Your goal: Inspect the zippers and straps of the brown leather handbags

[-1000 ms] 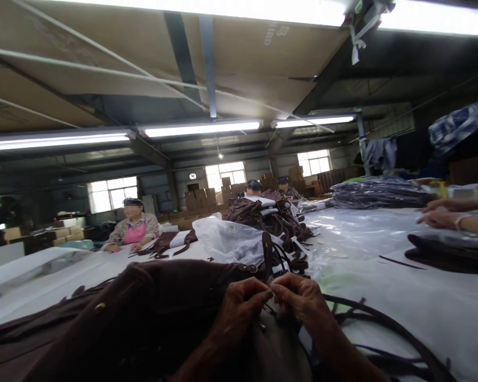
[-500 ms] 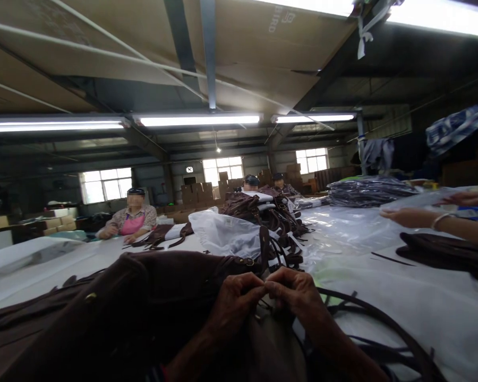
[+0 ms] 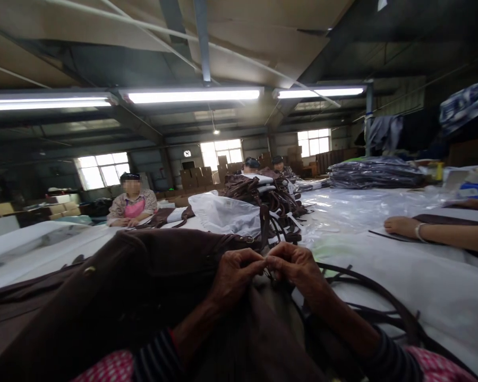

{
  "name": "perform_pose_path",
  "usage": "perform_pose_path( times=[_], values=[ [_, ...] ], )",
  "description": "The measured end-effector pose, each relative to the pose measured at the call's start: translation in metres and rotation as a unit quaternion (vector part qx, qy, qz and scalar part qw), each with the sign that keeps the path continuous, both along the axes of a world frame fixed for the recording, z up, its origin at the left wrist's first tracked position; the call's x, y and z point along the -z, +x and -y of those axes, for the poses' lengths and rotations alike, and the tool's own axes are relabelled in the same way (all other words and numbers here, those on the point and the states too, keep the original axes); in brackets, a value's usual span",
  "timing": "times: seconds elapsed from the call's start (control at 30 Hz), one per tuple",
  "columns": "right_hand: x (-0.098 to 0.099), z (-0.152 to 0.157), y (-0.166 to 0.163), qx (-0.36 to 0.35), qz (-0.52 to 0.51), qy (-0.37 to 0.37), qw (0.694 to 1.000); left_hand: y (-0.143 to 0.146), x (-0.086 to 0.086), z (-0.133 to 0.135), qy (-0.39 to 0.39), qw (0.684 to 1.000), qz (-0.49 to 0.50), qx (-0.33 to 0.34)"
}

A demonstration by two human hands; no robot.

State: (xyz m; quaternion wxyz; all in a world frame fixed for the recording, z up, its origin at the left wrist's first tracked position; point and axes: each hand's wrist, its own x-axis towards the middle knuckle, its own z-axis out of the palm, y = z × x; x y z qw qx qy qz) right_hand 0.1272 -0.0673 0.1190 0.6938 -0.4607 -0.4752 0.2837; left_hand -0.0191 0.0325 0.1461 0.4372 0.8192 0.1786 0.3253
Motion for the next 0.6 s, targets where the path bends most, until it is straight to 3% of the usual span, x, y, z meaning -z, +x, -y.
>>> perform_pose_path(
  times=[0.1, 0.3, 0.6],
  values=[
    [0.002, -0.001, 0.000, 0.010, 0.017, 0.003, 1.000, 0.000, -0.001, -0.001, -0.004, 1.000, 0.002, -0.002],
    [0.009, -0.009, 0.002, 0.033, 0.011, 0.028, 0.999, -0.005, -0.004, -0.004, -0.026, 0.997, -0.027, 0.061],
    [0.001, -0.008, -0.001, 0.015, 0.013, 0.047, 0.999, -0.004, -0.010, -0.012, 0.026, 0.995, -0.088, 0.040]
  ],
)
